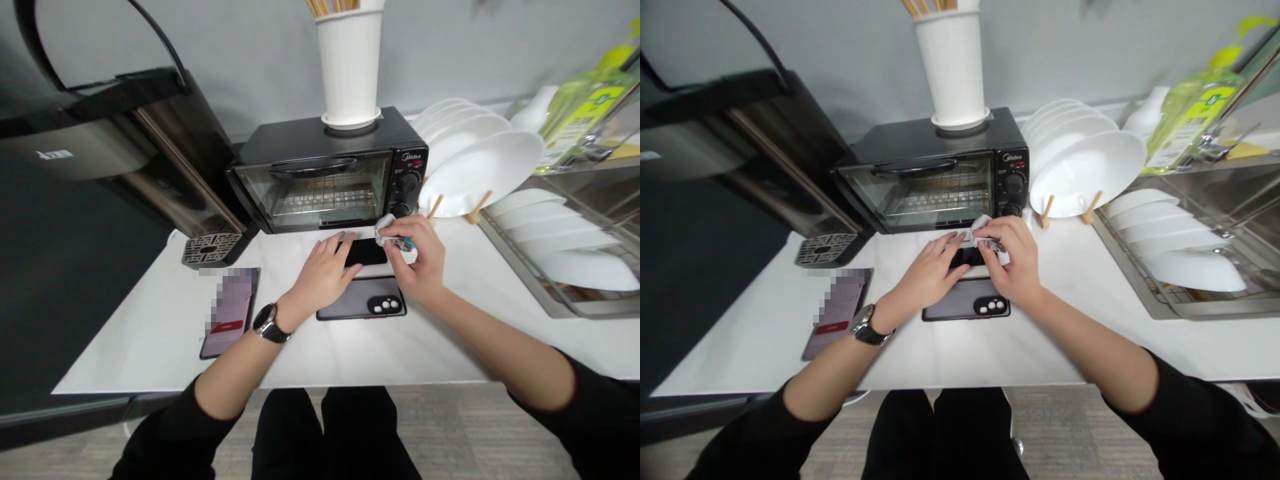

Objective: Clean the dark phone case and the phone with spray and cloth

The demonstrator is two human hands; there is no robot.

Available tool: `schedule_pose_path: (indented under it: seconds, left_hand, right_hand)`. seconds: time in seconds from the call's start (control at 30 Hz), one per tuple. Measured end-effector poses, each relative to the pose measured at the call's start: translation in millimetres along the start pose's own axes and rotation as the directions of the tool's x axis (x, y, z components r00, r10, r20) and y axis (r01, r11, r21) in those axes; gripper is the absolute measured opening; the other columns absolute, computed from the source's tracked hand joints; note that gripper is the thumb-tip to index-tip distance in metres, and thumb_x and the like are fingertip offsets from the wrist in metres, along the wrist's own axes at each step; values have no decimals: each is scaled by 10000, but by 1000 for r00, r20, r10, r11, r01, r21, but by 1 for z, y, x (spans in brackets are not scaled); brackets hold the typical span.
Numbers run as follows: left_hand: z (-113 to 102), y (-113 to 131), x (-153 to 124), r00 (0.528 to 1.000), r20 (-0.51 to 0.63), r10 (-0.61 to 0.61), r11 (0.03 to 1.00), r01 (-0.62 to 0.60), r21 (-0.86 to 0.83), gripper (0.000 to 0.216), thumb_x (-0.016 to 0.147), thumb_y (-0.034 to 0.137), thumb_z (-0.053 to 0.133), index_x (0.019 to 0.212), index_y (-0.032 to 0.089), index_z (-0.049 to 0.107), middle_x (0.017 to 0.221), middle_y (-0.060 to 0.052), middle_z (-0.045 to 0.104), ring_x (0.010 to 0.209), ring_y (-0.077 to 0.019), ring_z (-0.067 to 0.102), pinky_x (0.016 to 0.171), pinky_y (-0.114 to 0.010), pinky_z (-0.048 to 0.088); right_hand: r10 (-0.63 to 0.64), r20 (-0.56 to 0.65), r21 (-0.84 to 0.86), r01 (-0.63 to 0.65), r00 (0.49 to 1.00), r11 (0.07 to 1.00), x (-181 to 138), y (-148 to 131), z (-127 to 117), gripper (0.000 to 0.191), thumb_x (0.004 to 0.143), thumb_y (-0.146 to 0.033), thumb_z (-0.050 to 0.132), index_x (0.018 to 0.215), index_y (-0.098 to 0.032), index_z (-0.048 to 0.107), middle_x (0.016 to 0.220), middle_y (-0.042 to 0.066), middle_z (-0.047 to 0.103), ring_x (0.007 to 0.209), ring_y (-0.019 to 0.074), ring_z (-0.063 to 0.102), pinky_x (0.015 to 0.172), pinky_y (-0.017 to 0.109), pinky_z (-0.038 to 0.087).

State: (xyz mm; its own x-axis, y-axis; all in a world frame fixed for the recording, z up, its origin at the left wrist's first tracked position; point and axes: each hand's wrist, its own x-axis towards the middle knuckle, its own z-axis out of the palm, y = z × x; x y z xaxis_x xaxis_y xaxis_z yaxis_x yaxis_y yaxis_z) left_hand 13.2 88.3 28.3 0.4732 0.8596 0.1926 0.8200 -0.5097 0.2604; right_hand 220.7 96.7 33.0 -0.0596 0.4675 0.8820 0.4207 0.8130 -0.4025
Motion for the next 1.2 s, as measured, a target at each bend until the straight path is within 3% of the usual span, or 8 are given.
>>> schedule_pose_path:
  seconds: [0.13,0.4,0.57,0.63,0.73,0.87,1.0,1.2]
  left_hand:
    - [8,-8,19,998,67,17,999,-20,46,763,999,493,635,1615,135,359,1572,-219,511,1454,-419,474,1209,-693,325]
    - [17,-28,44,986,-15,165,982,-165,-88,643,883,449,813,1424,170,606,1236,-130,725,1155,-310,673,1034,-442,527]
    - [-4,-27,37,978,-193,83,957,-132,-258,649,857,423,835,1436,209,635,1302,-117,694,1235,-301,620,1143,-473,461]
    - [-14,-23,29,969,-235,-69,815,-81,-573,646,899,460,779,1491,281,592,1326,-82,698,1180,-255,656,1066,-412,514]
    - [-17,-11,11,973,-5,-231,277,61,-959,626,985,608,600,1517,283,544,1329,-77,728,1082,-235,718,922,-358,573]
    - [-2,9,-8,869,487,-84,-372,426,-825,636,1055,618,349,1262,138,712,1113,-140,800,877,-248,776,818,-378,617]
    - [12,22,-11,831,556,19,-585,461,-667,553,1089,477,305,1151,136,736,1019,-153,814,927,-276,794,857,-416,619]
    - [18,24,-7,821,571,20,-675,432,-598,527,1080,453,306,1074,131,722,894,-143,797,812,-284,788,822,-433,613]
  right_hand:
    - [-41,75,57,37,996,998,0,2,0,183,954,-139,647,1092,-246,702,1002,54,711,974,213,682,841,390,554]
    - [-113,157,89,100,981,991,-4,7,4,182,965,-161,637,1113,-247,701,1022,60,691,941,204,692,799,377,583]
    - [-138,-38,-8,138,990,990,-4,4,1,209,958,-175,644,1127,-279,709,985,48,701,901,211,688,755,386,573]
    - [-160,-167,-66,151,973,986,-2,5,-2,221,954,-185,650,1138,-288,716,971,48,707,898,222,686,760,404,570]
    - [-129,-187,-98,112,974,989,1,9,-4,260,964,-207,653,1188,-308,740,1001,46,724,919,223,695,771,407,580]
    - [-23,41,-40,25,999,999,-2,17,1,313,983,-213,650,1250,-334,760,1030,37,737,935,202,708,771,372,594]
    - [53,163,-53,-45,985,998,-9,21,8,285,991,-194,637,1206,-307,786,1025,48,733,953,202,697,812,386,582]
    - [60,296,-140,-19,953,990,-12,25,14,209,996,-224,650,1129,-267,805,1021,66,759,945,222,686,829,416,567]
